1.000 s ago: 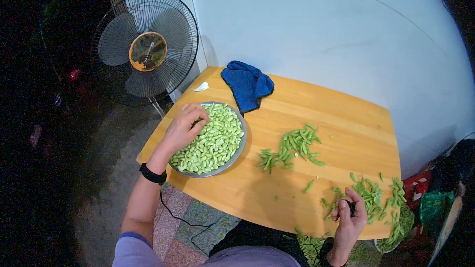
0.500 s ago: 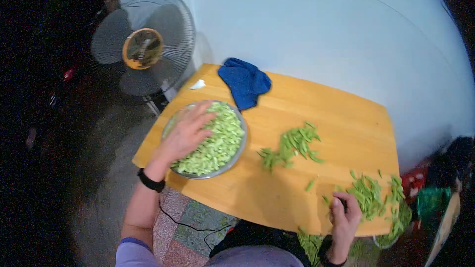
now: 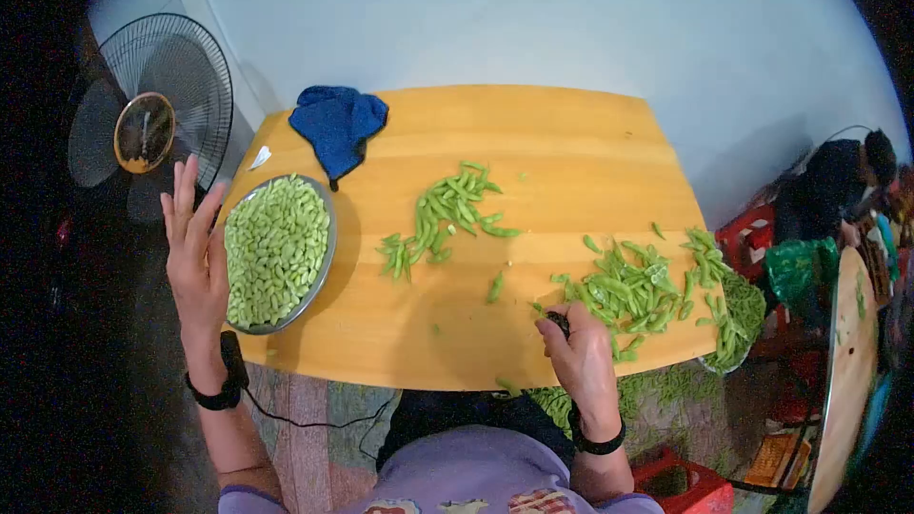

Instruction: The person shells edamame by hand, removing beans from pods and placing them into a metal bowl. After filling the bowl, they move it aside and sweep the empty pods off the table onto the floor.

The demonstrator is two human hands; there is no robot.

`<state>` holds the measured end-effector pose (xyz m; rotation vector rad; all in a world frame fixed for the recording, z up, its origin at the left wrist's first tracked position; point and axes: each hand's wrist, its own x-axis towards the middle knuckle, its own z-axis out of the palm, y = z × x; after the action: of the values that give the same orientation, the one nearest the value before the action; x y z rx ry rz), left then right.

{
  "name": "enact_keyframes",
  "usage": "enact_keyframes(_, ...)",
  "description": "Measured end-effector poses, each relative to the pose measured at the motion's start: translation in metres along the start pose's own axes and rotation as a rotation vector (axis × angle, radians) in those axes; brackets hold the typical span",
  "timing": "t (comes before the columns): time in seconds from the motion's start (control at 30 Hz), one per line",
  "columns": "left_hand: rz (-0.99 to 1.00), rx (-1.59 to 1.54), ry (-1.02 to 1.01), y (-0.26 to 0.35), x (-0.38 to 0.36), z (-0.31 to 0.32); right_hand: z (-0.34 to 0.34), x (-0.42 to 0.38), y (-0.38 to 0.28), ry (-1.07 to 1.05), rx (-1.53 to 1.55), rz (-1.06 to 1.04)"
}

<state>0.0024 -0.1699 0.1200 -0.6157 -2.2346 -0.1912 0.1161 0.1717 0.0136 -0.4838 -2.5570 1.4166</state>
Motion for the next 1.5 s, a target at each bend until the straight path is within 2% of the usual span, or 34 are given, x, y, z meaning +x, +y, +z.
enact_keyframes(0.03, -0.014, 0.02, -0.016, 0.002, -0.003, -0.004, 0.0, 0.0, 0.004, -0.029, 0.005, -0.002)
enact_keyframes(0.1, -0.073, -0.144, 0.08, -0.003, -0.016, -0.021, 0.005, 0.002, 0.013, -0.039, 0.178, -0.006)
enact_keyframes(0.13, -0.229, -0.283, 0.32, -0.007, -0.032, -0.023, 0.003, 0.0, 0.008, -0.036, 0.22, 0.0)
enact_keyframes(0.2, -0.781, -0.413, 0.816, -0.029, -0.095, -0.027, 0.001, 0.001, 0.01, -0.046, 0.303, 0.041)
enact_keyframes(0.27, -1.178, -0.526, 0.984, -0.048, -0.197, -0.018, -0.001, 0.005, 0.017, -0.047, 0.298, 0.01)
enact_keyframes(0.3, -1.213, -0.486, 0.998, -0.039, -0.216, -0.021, -0.003, 0.006, 0.016, -0.092, 0.275, 0.006)
enact_keyframes(0.37, -1.239, -0.412, 0.631, -0.017, -0.256, -0.034, -0.004, 0.007, 0.014, -0.099, 0.338, -0.022)
enact_keyframes(0.43, -1.301, -0.347, 0.641, -0.013, -0.275, -0.061, -0.003, 0.01, 0.021, -0.161, 0.36, -0.097)
enact_keyframes(0.5, -1.218, -0.394, 0.767, -0.027, -0.298, -0.088, -0.001, 0.008, 0.022, -0.203, 0.367, -0.101)
enact_keyframes(0.53, -1.296, -0.316, 0.788, -0.024, -0.298, -0.099, 0.001, 0.007, 0.022, -0.224, 0.368, -0.103)
enact_keyframes(0.67, -1.244, -0.319, 0.792, -0.034, -0.332, -0.115, 0.006, -0.003, 0.019, -0.181, 0.366, -0.112)
enact_keyframes(0.73, -1.234, -0.256, 0.709, -0.034, -0.325, -0.12, 0.003, -0.009, 0.02, -0.111, 0.315, -0.15)
enact_keyframes(0.8, -1.194, -0.273, 0.713, -0.038, -0.311, -0.128, -0.003, -0.015, 0.017, -0.111, 0.32, -0.161)
enact_keyframes(0.9, -1.081, -0.228, 0.71, -0.03, -0.256, -0.141, -0.007, -0.025, 0.02, -0.056, 0.296, -0.227)
enact_keyframes(0.97, -1.026, -0.16, 0.708, -0.006, -0.225, -0.148, -0.008, -0.039, 0.002, -0.097, 0.232, -0.398)
enact_keyframes(1.0, -0.909, -0.244, 0.719, 0.004, -0.215, -0.152, -0.005, -0.048, -0.012, -0.087, 0.281, -0.41)
enact_keyframes(1.03, -0.79, -0.322, 0.732, 0.015, -0.205, -0.152, -0.001, -0.056, -0.02, -0.138, 0.309, -0.524)
enact_keyframes(1.07, -0.813, -0.43, 0.753, 0.034, -0.197, -0.148, 0.004, -0.064, -0.026, -0.194, 0.334, -0.637)
enact_keyframes(1.1, -0.784, -0.633, 0.652, 0.056, -0.195, -0.142, 0.014, -0.074, -0.036, -0.305, 0.492, -0.702)
enact_keyframes(1.13, -0.747, -0.824, 0.557, 0.079, -0.195, -0.135, 0.021, -0.074, -0.044, -0.452, 0.426, -0.872)
enact_keyframes(1.17, -0.869, -0.993, 0.469, 0.107, -0.194, -0.125, 0.029, -0.068, -0.053, -0.626, 0.405, -1.12)
enact_keyframes(1.2, -1.05, -1.084, 0.255, 0.132, -0.197, -0.118, 0.034, -0.07, -0.059, -0.803, 0.392, -1.14)
enact_keyframes(1.23, -1.118, -1.551, 0.084, 0.152, -0.206, -0.108, 0.048, -0.075, -0.06, -0.925, 0.5, -1.136)
enact_keyframes(1.3, -1.118, -1.953, -0.072, 0.196, -0.22, -0.085, 0.073, -0.079, -0.054, -1.026, 0.501, -1.159)
enact_keyframes(1.37, -1.268, -2.149, -0.083, 0.223, -0.222, -0.085, 0.098, -0.08, -0.043, -1.113, 0.502, -1.176)
enact_keyframes(1.4, -1.372, -2.112, -0.016, 0.227, -0.221, -0.087, 0.105, -0.085, -0.041, -1.189, 0.546, -1.135)
enact_keyframes(1.43, -1.374, -2.116, 0.014, 0.228, -0.229, -0.089, 0.115, -0.089, -0.038, -1.222, 0.557, -1.205)
enact_keyframes(1.5, -1.449, -1.918, 0.065, 0.221, -0.251, -0.1, 0.135, -0.106, -0.035, -1.357, 0.501, -1.224)
